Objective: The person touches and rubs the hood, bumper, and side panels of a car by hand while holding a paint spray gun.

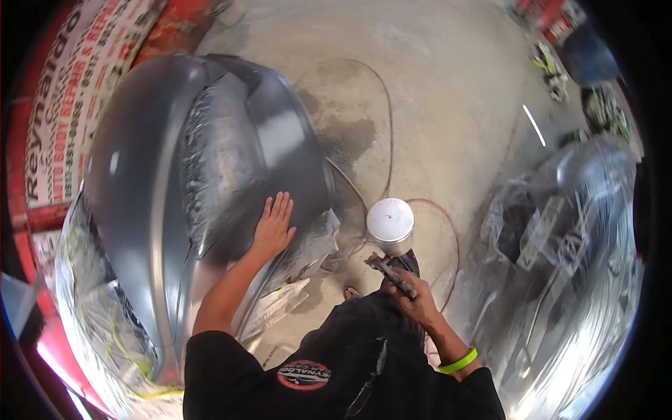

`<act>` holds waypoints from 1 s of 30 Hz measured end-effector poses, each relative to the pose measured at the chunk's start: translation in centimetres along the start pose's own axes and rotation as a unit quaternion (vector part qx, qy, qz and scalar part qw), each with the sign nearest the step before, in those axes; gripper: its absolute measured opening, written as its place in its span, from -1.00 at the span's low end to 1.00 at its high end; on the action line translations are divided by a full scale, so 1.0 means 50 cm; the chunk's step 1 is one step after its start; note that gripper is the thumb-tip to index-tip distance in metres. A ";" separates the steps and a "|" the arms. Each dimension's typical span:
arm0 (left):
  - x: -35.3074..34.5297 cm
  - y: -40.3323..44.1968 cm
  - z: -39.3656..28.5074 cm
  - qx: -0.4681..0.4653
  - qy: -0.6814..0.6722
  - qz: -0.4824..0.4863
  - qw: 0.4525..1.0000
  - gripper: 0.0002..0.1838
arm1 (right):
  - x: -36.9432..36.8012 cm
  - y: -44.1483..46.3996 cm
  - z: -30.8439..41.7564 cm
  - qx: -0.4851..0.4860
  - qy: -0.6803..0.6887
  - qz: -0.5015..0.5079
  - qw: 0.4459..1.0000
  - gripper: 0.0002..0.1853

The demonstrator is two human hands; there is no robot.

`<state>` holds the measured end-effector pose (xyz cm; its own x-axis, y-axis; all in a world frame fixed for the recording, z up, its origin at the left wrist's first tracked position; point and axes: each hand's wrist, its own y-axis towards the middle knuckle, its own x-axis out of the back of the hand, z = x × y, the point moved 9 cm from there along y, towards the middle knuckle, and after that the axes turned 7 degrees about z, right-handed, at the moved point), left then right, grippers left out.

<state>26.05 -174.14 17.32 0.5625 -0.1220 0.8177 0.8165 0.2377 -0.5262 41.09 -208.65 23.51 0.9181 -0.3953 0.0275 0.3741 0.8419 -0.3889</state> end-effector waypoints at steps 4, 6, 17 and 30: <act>-0.073 0.101 -0.057 -0.083 0.050 -0.003 0.995 -0.20 | 0.031 -0.099 -0.069 -0.022 -0.019 -0.100 0.995 -0.57; -0.083 0.088 -0.070 -0.103 0.059 -0.004 0.993 -0.21 | 0.017 -0.147 -0.088 -0.037 -0.019 -0.133 0.990 -0.56; -0.074 -0.479 -0.029 0.075 -0.038 -0.106 0.991 -0.08 | -0.192 -0.324 -0.107 -0.020 0.007 -0.169 0.985 -0.53; -0.549 -1.153 -0.242 0.323 -0.137 0.060 0.934 0.00 | -0.390 -0.519 -0.105 -0.016 0.102 -0.078 0.992 -0.53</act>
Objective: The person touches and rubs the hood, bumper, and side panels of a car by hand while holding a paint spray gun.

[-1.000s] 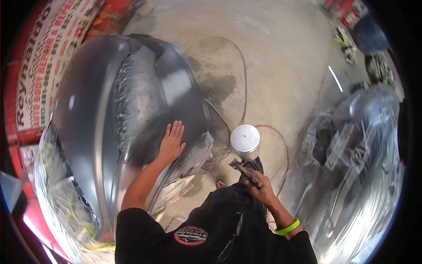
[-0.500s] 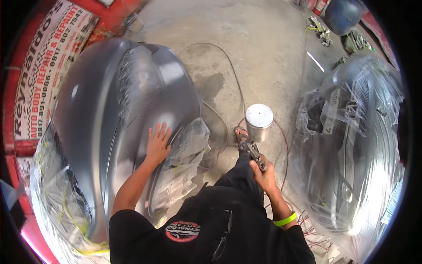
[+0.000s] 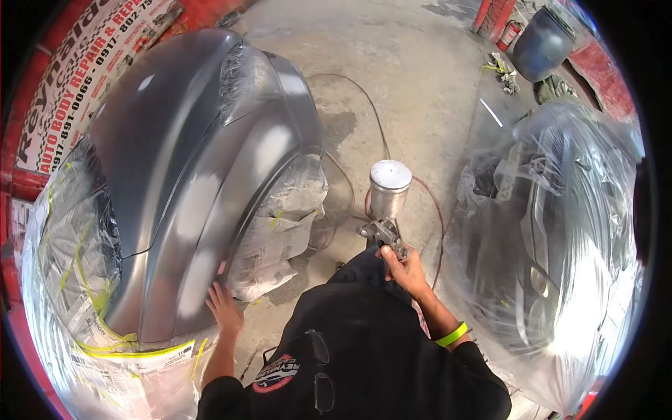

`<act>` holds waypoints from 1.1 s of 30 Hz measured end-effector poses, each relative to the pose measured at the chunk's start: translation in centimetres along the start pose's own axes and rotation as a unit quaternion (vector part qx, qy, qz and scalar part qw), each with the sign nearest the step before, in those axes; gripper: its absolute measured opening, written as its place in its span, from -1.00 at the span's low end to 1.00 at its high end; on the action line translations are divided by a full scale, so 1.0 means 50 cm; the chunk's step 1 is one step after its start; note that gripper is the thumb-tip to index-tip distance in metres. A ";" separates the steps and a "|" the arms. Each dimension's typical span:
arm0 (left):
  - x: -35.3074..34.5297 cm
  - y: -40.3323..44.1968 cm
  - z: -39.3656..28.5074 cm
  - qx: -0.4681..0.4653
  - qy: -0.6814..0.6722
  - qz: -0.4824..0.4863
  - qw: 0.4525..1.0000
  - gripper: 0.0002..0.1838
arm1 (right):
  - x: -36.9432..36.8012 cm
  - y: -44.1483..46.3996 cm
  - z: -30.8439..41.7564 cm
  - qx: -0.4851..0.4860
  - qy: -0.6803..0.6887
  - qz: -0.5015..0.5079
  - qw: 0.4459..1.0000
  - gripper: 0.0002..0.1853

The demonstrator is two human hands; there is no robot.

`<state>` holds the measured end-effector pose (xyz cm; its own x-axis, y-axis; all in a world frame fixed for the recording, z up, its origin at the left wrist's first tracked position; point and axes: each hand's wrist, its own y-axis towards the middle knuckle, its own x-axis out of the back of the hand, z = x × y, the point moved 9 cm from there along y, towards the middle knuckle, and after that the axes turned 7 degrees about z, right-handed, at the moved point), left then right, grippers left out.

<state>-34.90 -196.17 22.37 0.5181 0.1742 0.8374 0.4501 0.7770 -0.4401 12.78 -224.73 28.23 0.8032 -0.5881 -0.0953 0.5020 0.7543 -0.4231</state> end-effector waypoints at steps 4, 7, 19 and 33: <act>-0.287 -0.076 -0.066 0.063 -0.222 0.257 0.938 0.02 | 0.027 0.015 -0.027 -0.028 0.020 -0.010 0.999 -0.48; -0.375 -0.086 -0.166 0.008 -0.331 0.350 0.876 -0.06 | 0.042 0.038 -0.017 -0.028 0.025 -0.017 0.999 -0.45; 0.354 0.338 -0.332 -0.251 -0.287 -0.125 0.916 -0.25 | -0.011 0.100 0.124 0.031 0.011 0.119 0.992 -0.63; 0.375 0.326 -0.174 -0.039 -0.166 -0.216 0.961 0.09 | -0.136 0.063 0.120 0.073 -0.198 0.253 0.944 -0.42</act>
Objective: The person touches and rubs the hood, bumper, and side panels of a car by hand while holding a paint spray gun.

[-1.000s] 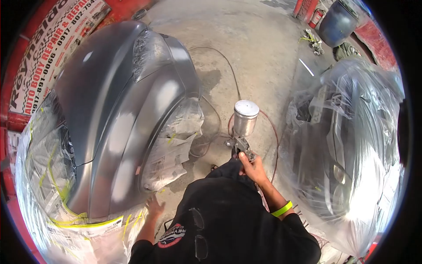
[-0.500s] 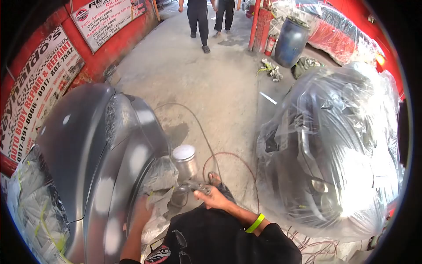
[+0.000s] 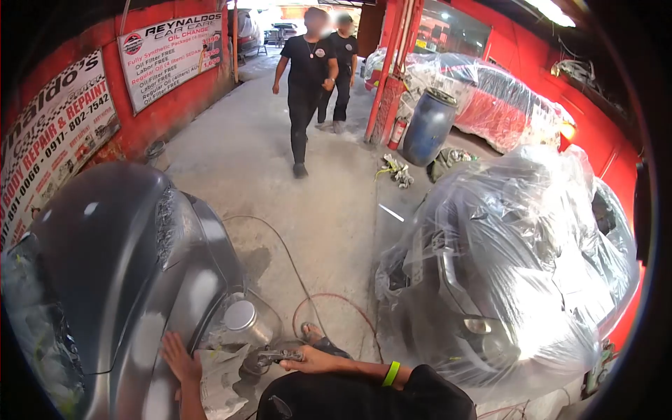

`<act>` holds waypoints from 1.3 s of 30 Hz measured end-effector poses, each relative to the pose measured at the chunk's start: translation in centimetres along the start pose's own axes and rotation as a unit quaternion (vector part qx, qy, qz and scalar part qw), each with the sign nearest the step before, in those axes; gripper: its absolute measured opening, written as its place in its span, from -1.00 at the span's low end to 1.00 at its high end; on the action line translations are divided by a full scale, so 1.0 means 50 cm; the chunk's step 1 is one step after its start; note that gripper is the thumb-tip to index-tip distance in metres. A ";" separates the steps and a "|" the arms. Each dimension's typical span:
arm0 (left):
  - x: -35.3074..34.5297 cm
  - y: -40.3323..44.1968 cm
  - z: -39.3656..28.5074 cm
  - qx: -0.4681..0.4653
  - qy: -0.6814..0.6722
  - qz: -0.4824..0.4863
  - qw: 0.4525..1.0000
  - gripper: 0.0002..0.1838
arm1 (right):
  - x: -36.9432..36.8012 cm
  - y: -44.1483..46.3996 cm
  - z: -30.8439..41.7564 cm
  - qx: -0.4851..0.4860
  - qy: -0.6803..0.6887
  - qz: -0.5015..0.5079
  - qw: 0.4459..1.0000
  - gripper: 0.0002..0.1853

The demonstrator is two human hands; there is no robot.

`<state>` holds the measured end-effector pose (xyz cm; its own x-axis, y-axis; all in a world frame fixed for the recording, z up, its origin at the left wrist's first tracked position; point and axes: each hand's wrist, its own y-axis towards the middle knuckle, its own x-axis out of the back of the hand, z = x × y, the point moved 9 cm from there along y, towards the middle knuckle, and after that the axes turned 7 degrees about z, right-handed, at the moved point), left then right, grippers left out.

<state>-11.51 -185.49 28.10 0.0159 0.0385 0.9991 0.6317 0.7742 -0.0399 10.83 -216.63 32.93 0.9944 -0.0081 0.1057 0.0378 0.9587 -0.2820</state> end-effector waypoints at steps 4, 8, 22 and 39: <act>-0.039 -0.164 0.143 0.094 0.026 -0.075 0.992 0.07 | -0.025 0.000 0.046 -0.019 -0.006 -0.006 1.000 -0.43; -0.049 -0.351 0.262 0.219 0.036 -0.163 0.961 -0.05 | -0.068 0.026 0.016 -0.095 -0.024 0.027 0.995 -0.62; -0.219 -0.558 0.451 0.540 -0.281 -0.364 0.705 -0.04 | -0.198 0.116 0.070 -0.070 0.059 0.058 0.994 -0.63; 0.038 0.150 -0.052 -0.166 -0.021 0.013 0.986 0.00 | 0.156 0.328 0.093 -0.037 0.087 -0.150 0.984 -0.52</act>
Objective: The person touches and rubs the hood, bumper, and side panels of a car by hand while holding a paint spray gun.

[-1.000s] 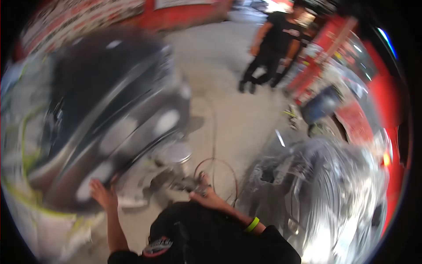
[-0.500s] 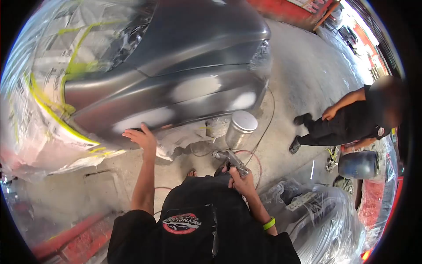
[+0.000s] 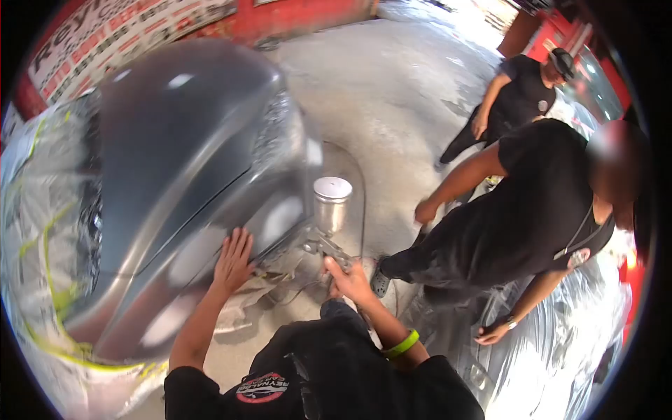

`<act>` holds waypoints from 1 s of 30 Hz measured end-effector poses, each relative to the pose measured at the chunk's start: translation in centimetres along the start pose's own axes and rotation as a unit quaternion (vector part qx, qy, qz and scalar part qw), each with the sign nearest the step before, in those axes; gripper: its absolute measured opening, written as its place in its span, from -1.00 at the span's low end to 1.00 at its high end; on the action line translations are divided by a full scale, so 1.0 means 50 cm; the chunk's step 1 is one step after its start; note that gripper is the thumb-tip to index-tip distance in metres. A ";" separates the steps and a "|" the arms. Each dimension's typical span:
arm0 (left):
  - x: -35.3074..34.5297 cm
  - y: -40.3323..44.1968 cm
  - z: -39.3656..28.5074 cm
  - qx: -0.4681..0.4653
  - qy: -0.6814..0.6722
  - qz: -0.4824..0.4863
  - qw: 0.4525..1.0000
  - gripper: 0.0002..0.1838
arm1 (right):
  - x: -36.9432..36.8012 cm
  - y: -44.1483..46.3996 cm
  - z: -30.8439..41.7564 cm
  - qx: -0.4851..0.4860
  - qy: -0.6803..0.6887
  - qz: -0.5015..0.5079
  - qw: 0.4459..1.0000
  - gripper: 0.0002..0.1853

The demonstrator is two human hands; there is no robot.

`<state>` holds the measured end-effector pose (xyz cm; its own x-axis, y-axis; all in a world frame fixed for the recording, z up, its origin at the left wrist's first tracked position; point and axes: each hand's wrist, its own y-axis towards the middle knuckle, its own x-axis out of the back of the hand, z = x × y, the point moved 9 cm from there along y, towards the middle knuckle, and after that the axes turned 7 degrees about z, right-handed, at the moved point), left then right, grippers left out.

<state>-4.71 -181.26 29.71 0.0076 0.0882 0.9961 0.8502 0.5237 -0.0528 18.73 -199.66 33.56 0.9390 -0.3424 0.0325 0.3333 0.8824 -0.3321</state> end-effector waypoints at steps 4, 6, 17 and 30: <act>-0.013 0.020 -0.010 0.001 0.026 0.002 1.000 -0.03 | 0.055 0.077 0.077 -0.049 0.016 -0.086 0.995 -0.40; -0.011 0.025 -0.008 0.004 0.033 0.023 0.999 -0.04 | 0.072 0.122 0.058 -0.035 0.029 -0.105 0.993 -0.38; -0.042 0.051 -0.022 -0.006 -0.006 0.042 0.999 -0.08 | 0.084 0.211 0.077 -0.030 0.077 -0.167 0.983 -0.41; -0.196 0.436 -0.170 -0.026 0.050 0.221 0.974 0.19 | 0.375 0.505 0.099 -0.067 0.136 -0.062 0.986 -0.41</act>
<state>18.21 -177.90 19.41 0.4281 0.2111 0.8787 0.7778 0.4091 -0.4772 45.16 -182.20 30.46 0.8280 -0.5350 -0.1678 0.4123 0.7837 -0.4645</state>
